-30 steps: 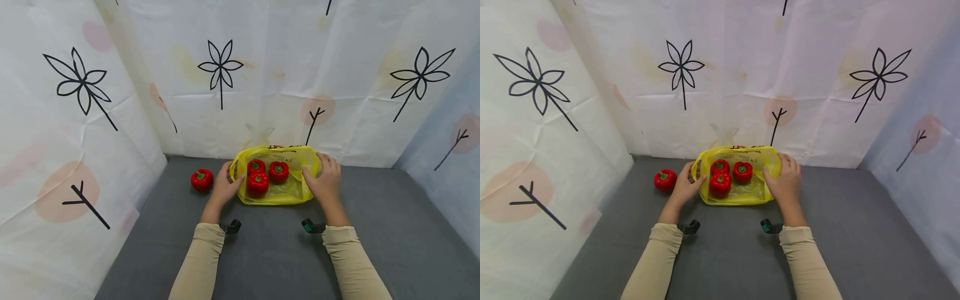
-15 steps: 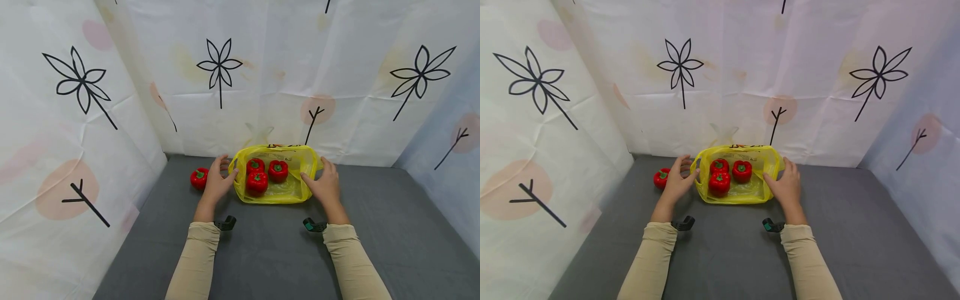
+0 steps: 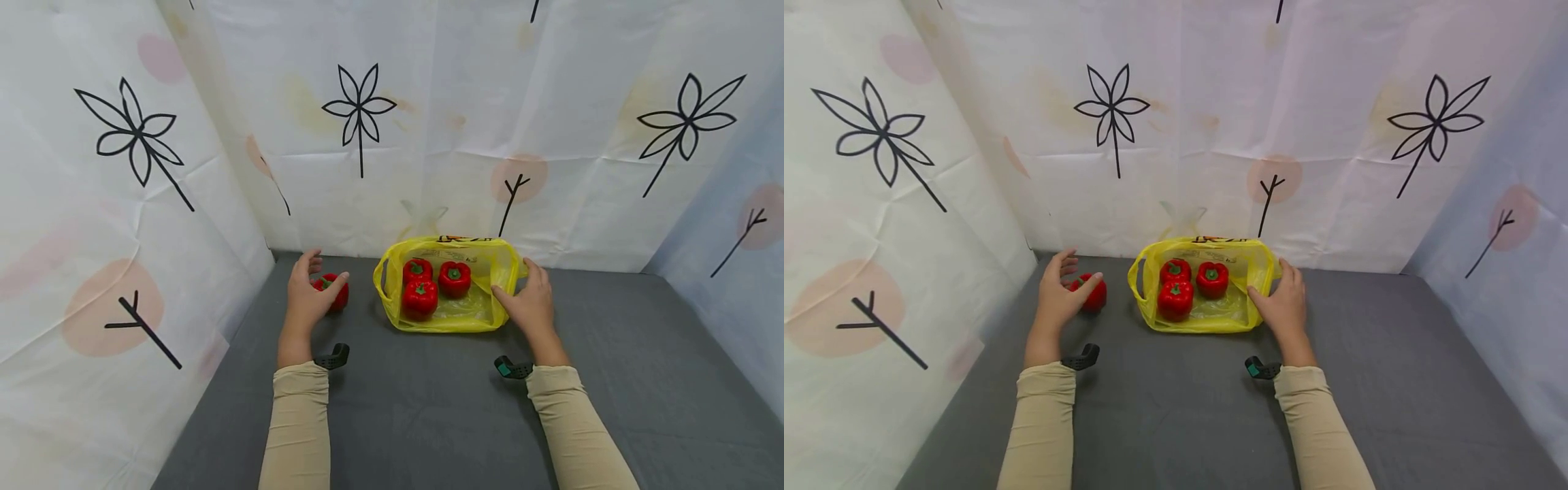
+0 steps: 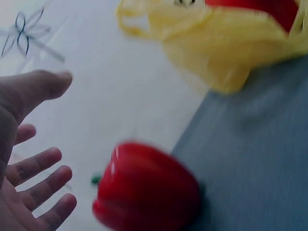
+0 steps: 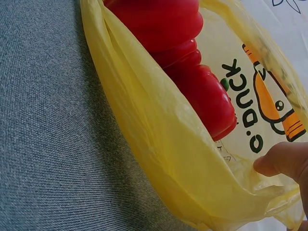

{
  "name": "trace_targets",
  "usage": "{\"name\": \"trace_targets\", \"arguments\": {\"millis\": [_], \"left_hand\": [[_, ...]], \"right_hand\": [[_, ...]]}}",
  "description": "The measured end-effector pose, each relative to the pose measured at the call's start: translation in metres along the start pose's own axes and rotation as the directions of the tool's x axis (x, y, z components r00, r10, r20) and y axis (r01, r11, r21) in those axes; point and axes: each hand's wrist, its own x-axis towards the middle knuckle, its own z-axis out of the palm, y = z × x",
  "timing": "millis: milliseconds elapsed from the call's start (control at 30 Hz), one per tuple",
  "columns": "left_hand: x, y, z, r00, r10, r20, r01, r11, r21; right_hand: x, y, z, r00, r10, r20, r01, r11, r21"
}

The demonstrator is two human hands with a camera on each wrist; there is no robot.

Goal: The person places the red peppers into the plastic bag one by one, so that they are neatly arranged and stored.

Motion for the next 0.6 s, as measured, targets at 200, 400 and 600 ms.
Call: {"name": "trace_targets", "arguments": {"millis": [200,400,600], "left_hand": [[-0.002,-0.024,-0.012,0.994,-0.093,0.063,0.089,0.994,0.055],[-0.002,-0.032,-0.011,0.977,-0.166,0.137,0.151,0.982,0.111],[-0.003,-0.037,-0.006,0.966,-0.197,0.165,0.179,0.977,0.12]], "right_hand": [[-0.001,0.0,0.001,1.0,0.005,0.009,-0.005,1.0,0.022],[0.0,0.001,0.002,1.0,-0.002,0.011,0.002,0.999,0.04],[0.0,0.002,0.002,1.0,-0.005,0.018,0.004,0.998,0.056]]}}
